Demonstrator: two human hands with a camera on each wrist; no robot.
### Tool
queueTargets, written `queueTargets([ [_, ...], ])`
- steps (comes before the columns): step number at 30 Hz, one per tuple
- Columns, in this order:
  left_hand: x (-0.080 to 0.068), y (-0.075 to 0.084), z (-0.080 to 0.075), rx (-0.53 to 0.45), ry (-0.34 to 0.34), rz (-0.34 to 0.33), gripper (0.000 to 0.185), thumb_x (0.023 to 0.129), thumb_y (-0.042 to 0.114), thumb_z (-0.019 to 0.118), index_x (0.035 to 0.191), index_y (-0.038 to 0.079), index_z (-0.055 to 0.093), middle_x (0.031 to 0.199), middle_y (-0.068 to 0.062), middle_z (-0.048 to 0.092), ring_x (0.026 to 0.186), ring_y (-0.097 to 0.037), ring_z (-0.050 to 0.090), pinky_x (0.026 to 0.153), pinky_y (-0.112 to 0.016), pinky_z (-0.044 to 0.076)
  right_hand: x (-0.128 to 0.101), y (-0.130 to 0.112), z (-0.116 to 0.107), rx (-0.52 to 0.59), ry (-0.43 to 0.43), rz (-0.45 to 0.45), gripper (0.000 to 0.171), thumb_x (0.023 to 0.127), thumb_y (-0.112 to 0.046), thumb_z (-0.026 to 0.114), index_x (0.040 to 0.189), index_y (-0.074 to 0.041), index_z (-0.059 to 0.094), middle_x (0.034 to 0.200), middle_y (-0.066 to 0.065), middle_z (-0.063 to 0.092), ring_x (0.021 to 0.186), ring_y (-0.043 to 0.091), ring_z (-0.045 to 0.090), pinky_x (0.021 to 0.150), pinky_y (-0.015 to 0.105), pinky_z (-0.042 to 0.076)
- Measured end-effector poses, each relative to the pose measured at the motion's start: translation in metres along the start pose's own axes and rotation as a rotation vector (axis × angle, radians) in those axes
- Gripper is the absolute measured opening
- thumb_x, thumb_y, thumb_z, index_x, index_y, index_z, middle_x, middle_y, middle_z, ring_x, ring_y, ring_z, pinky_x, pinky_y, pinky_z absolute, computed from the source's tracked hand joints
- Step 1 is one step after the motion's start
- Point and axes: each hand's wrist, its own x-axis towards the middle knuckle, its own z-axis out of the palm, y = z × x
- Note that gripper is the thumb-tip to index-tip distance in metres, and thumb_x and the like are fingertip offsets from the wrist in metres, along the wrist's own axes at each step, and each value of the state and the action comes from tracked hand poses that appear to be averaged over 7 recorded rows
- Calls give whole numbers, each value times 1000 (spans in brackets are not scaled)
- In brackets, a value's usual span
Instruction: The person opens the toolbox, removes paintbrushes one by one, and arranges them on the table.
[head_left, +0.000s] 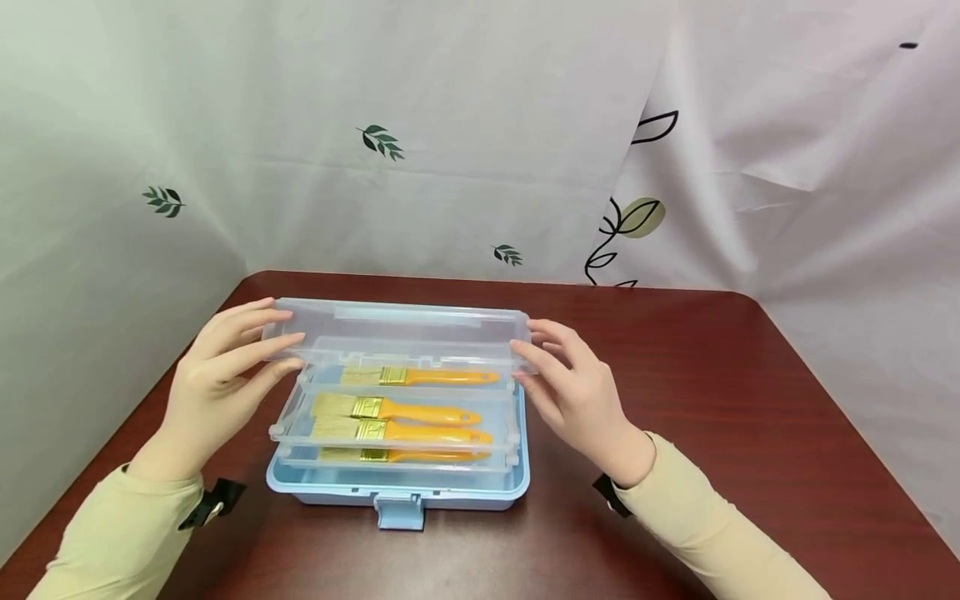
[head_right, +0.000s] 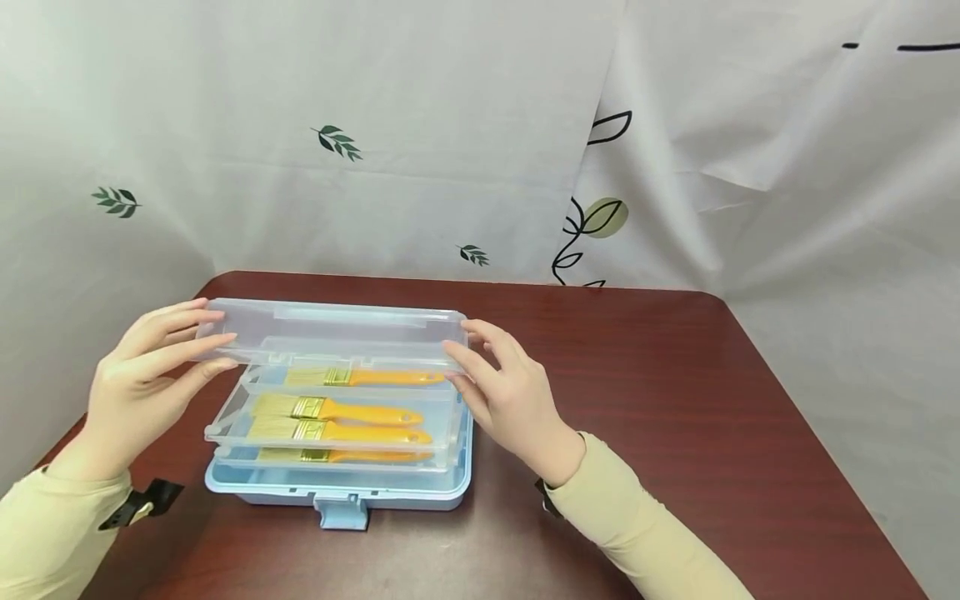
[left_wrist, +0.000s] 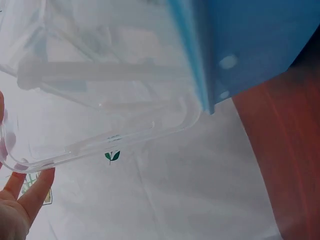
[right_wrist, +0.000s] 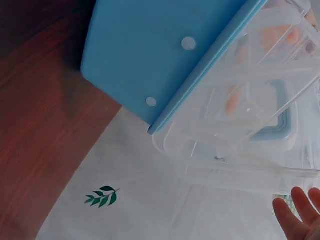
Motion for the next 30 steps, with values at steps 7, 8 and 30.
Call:
queueTargets([
  [7, 16, -10, 0, 45, -91, -17, 56, 90, 49, 55, 94, -5, 73, 109, -22, 62, 121, -10, 48, 97, -10, 37, 7, 15, 2, 73, -35, 63, 24, 93, -13, 59, 112, 0, 65, 121, 22, 52, 102, 32, 57, 78, 41, 54],
  [8, 18, -11, 0, 49, -97, -14, 56, 90, 48, 54, 94, -4, 73, 110, -21, 62, 121, -11, 48, 97, -10, 37, 8, 17, 3, 80, -34, 67, 24, 90, -8, 62, 113, 0, 65, 121, 22, 52, 102, 32, 57, 78, 41, 53],
  [30, 36, -33, 10, 134, -172, -94, 31, 73, -9, 73, 102, 1, 72, 116, -14, 61, 91, -9, 49, 68, -13, 35, 22, 35, 11, 194, -66, 263, 26, 87, 5, 62, 112, 0, 65, 122, 20, 52, 96, 28, 58, 65, 39, 56],
])
